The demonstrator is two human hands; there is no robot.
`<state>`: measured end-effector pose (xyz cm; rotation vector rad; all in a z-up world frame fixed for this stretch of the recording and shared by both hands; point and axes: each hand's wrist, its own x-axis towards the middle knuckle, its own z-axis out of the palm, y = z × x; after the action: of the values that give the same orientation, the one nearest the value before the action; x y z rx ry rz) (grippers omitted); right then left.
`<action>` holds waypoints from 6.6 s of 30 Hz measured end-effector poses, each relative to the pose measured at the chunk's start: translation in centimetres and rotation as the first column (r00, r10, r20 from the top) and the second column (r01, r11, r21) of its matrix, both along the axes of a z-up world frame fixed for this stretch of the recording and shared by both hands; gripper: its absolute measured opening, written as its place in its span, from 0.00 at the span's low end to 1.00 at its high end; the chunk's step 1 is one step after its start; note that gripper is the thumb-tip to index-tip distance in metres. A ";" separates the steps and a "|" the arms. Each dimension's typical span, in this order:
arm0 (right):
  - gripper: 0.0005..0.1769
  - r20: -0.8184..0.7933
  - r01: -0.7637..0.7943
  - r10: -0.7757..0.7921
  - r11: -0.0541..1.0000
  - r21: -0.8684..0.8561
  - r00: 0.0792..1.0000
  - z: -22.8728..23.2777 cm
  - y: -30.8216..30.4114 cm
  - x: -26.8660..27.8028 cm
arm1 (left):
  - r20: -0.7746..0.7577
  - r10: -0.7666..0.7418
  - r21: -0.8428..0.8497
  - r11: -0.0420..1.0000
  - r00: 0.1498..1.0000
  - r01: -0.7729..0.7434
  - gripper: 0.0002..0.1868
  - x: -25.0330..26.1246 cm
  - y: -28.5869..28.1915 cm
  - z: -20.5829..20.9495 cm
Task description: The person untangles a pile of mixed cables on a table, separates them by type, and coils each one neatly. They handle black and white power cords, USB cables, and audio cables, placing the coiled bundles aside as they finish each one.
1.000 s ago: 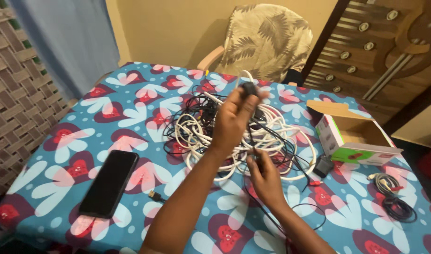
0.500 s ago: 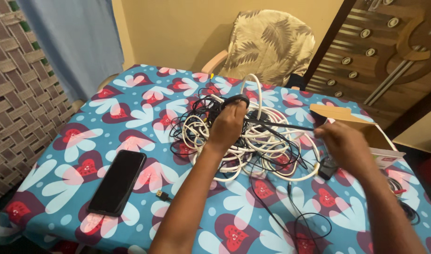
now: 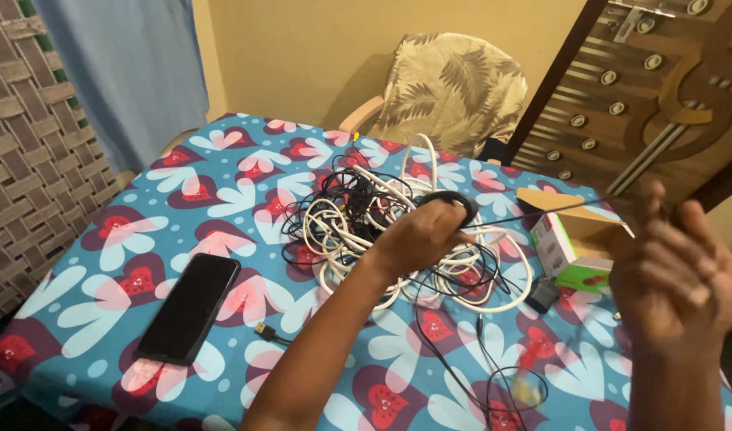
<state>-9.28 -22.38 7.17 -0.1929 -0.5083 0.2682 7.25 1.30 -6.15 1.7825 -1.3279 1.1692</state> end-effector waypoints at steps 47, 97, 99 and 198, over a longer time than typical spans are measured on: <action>0.11 0.996 0.746 -0.033 -0.661 -0.081 0.079 -18.6 4.9 7.7 | 0.082 -0.942 -0.964 0.008 0.325 0.265 0.10 -0.5 5.3 5.3; 0.24 0.810 0.752 -0.381 -0.332 -0.570 0.446 -15.1 3.8 7.6 | -0.448 -0.765 -0.894 0.367 -0.463 0.258 0.22 -3.0 -3.8 -0.2; 0.20 0.737 0.784 -0.461 -0.130 -0.607 0.494 -16.5 3.1 8.2 | -0.419 -0.775 -0.907 0.337 -0.473 0.251 0.22 -3.3 -4.0 -0.3; 0.17 0.817 0.571 -0.309 -0.595 -0.565 0.487 -20.4 1.6 9.0 | -0.873 -0.467 -0.396 0.847 0.141 0.354 0.29 -1.7 -5.3 -11.9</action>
<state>-0.29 -20.75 -13.25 -2.2457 -0.1265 -0.6103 5.59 -4.04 -18.08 1.3911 -0.7992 -0.2894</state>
